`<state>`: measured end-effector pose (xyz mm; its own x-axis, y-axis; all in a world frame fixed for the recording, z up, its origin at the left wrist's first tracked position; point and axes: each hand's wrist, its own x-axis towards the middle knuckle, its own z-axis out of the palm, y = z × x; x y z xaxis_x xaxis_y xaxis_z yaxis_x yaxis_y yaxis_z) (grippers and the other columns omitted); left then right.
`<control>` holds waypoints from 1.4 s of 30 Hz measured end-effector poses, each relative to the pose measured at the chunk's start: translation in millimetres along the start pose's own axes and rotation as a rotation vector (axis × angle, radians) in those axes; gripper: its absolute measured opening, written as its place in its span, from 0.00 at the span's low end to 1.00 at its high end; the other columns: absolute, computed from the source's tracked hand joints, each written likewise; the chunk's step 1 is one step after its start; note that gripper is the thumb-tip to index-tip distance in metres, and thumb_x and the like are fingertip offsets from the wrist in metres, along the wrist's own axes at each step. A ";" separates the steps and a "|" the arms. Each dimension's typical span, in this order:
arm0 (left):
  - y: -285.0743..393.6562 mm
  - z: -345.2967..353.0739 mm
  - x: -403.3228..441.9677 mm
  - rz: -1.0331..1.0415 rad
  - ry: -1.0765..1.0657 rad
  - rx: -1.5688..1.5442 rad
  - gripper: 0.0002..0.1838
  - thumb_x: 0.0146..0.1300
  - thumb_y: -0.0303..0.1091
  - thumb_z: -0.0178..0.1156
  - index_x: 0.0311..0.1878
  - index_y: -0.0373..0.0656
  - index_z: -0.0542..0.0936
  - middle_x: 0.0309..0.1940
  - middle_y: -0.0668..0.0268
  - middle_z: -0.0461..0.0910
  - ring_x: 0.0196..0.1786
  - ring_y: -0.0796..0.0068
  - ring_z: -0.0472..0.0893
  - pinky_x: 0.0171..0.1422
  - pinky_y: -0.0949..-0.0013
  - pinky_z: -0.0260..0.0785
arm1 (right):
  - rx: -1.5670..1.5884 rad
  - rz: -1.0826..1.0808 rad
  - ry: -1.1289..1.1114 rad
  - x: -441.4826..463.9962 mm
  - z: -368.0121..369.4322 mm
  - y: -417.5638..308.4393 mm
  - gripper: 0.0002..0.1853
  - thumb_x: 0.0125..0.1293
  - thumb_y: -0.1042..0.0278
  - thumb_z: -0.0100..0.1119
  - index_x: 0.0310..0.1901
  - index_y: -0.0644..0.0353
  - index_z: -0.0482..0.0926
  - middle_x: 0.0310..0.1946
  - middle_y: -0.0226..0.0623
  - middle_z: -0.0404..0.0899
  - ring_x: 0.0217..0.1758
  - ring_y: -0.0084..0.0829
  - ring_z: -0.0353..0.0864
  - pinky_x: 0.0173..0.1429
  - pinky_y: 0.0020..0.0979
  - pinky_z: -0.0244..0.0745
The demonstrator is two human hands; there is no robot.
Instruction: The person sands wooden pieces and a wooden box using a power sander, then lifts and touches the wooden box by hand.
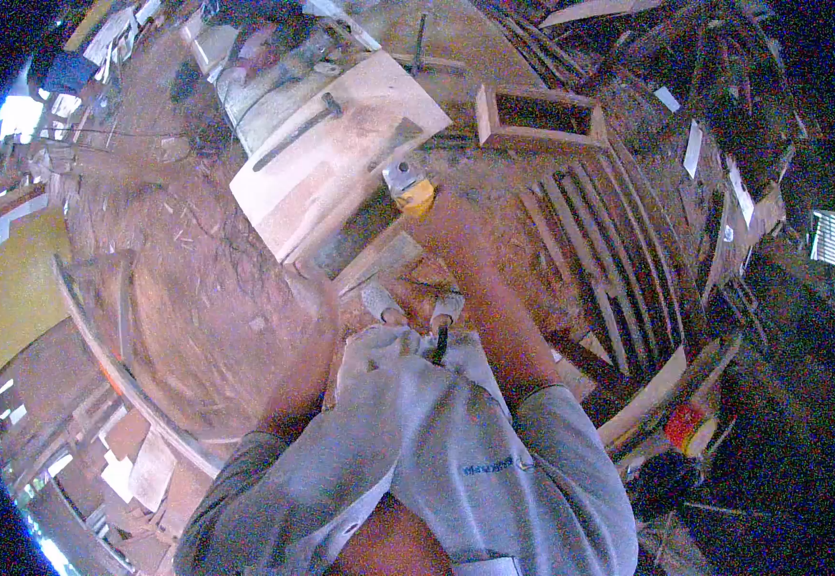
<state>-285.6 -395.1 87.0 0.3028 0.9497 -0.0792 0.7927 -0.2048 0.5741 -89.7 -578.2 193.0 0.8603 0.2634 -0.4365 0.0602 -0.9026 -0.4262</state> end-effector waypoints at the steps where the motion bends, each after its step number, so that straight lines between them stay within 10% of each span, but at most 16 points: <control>1: 9.9 -9.8 -3.3 -0.022 -0.050 -0.017 0.33 0.81 0.42 0.48 0.77 0.25 0.61 0.78 0.34 0.60 0.82 0.38 0.59 0.87 0.47 0.45 | -0.001 0.000 -0.005 2.2 5.3 9.7 0.42 0.54 0.40 0.72 0.62 0.65 0.78 0.53 0.55 0.87 0.58 0.55 0.86 0.62 0.51 0.81; 18: -25.4 11.7 1.9 0.064 0.055 -0.099 0.29 0.80 0.43 0.48 0.71 0.26 0.68 0.70 0.34 0.69 0.75 0.37 0.67 0.81 0.48 0.55 | 0.037 0.024 -0.045 -60.6 12.4 42.0 0.40 0.57 0.38 0.72 0.61 0.64 0.78 0.48 0.54 0.88 0.53 0.57 0.88 0.56 0.53 0.83; 27: -20.5 -32.2 -3.7 0.319 -0.043 0.080 0.28 0.77 0.43 0.55 0.69 0.31 0.70 0.65 0.38 0.72 0.69 0.40 0.72 0.76 0.45 0.61 | -0.059 -0.348 -0.047 -108.3 78.8 20.7 0.34 0.58 0.39 0.68 0.55 0.62 0.82 0.38 0.51 0.89 0.42 0.56 0.90 0.49 0.58 0.83; 34: 4.2 4.7 -39.6 0.910 -0.282 0.064 0.28 0.74 0.45 0.60 0.69 0.35 0.71 0.61 0.41 0.74 0.65 0.41 0.75 0.73 0.42 0.65 | 0.223 -0.098 0.049 -37.4 29.5 83.9 0.40 0.58 0.40 0.73 0.62 0.66 0.78 0.48 0.57 0.88 0.53 0.57 0.88 0.57 0.53 0.83; 42: 11.7 33.9 -22.7 0.771 -0.475 0.332 0.22 0.75 0.47 0.59 0.55 0.34 0.79 0.53 0.46 0.82 0.58 0.40 0.79 0.65 0.45 0.72 | 0.271 0.074 0.306 -28.1 -13.7 136.7 0.31 0.57 0.48 0.78 0.55 0.63 0.83 0.49 0.53 0.88 0.54 0.52 0.88 0.56 0.47 0.83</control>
<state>-265.3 -427.1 67.9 0.9278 0.3460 -0.1399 0.3732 -0.8581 0.3527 -98.7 -713.6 157.8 0.9706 0.0508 -0.2352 -0.1077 -0.7824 -0.6134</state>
